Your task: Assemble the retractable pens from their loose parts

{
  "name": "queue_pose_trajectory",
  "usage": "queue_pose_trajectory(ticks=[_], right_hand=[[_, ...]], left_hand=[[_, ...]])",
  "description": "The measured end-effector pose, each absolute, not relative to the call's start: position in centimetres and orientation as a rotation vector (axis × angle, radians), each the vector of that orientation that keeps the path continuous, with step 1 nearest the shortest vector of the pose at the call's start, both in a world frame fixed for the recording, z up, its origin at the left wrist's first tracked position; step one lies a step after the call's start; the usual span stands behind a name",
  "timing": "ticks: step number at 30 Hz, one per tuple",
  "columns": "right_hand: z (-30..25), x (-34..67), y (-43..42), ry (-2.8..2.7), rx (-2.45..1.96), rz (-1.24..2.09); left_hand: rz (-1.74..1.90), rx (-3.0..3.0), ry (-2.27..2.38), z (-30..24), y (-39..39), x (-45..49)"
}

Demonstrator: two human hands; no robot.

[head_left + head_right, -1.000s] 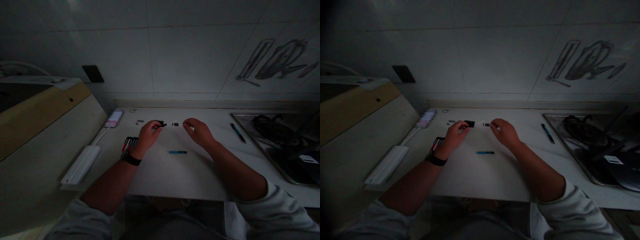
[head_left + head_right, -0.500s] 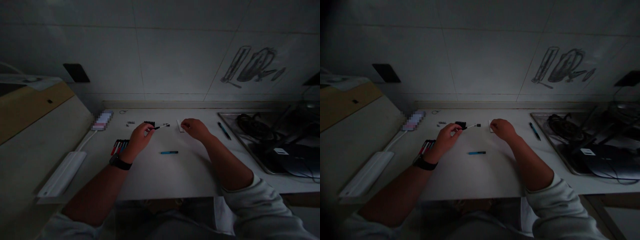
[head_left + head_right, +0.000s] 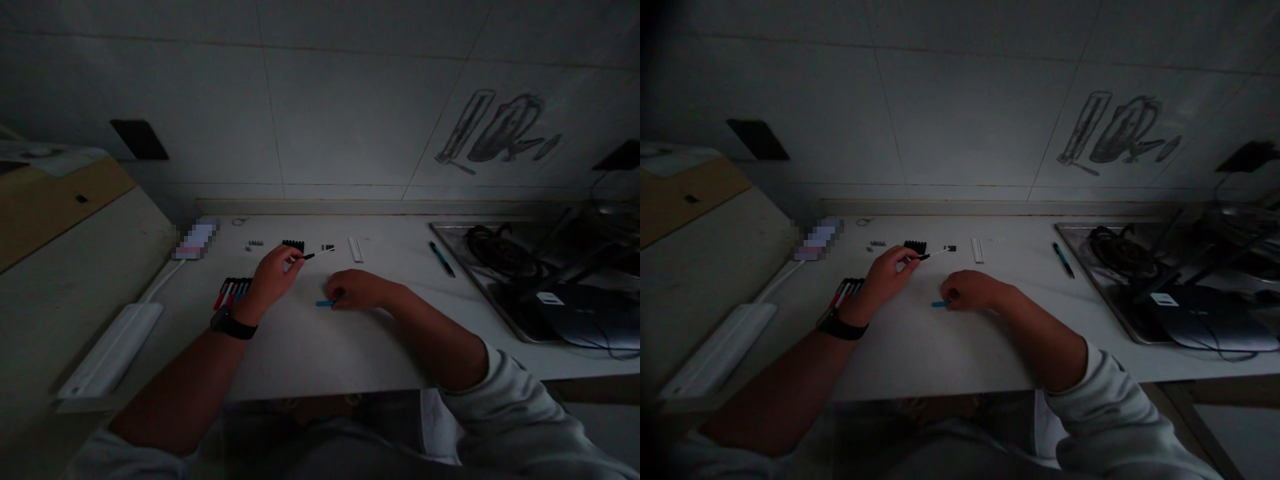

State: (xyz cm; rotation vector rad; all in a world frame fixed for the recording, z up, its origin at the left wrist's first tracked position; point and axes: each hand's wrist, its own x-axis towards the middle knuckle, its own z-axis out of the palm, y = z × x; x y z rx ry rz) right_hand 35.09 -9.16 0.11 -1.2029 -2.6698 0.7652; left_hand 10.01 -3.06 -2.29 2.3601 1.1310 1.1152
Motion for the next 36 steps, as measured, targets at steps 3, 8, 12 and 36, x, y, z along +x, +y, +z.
queue_pose_trajectory(ticks=[3,8,12,36], right_hand=[[-0.1,35.3,-8.9,-2.670,-1.176,0.719],[-0.3,36.7,-7.4,-2.344,-1.315,0.583],[-0.5,37.3,-6.6,-2.093,-1.453,0.461],[-0.9,37.6,-6.7,-2.200,-1.404,0.134]], left_hand=[[1.115,2.366,1.135,-2.3,-3.1,10.0],[1.147,2.319,1.161,-2.3,-3.0,9.9],[1.131,2.302,1.167,-2.4,-3.0,9.9],[1.050,2.364,1.204,-2.5,-3.0,10.1]])
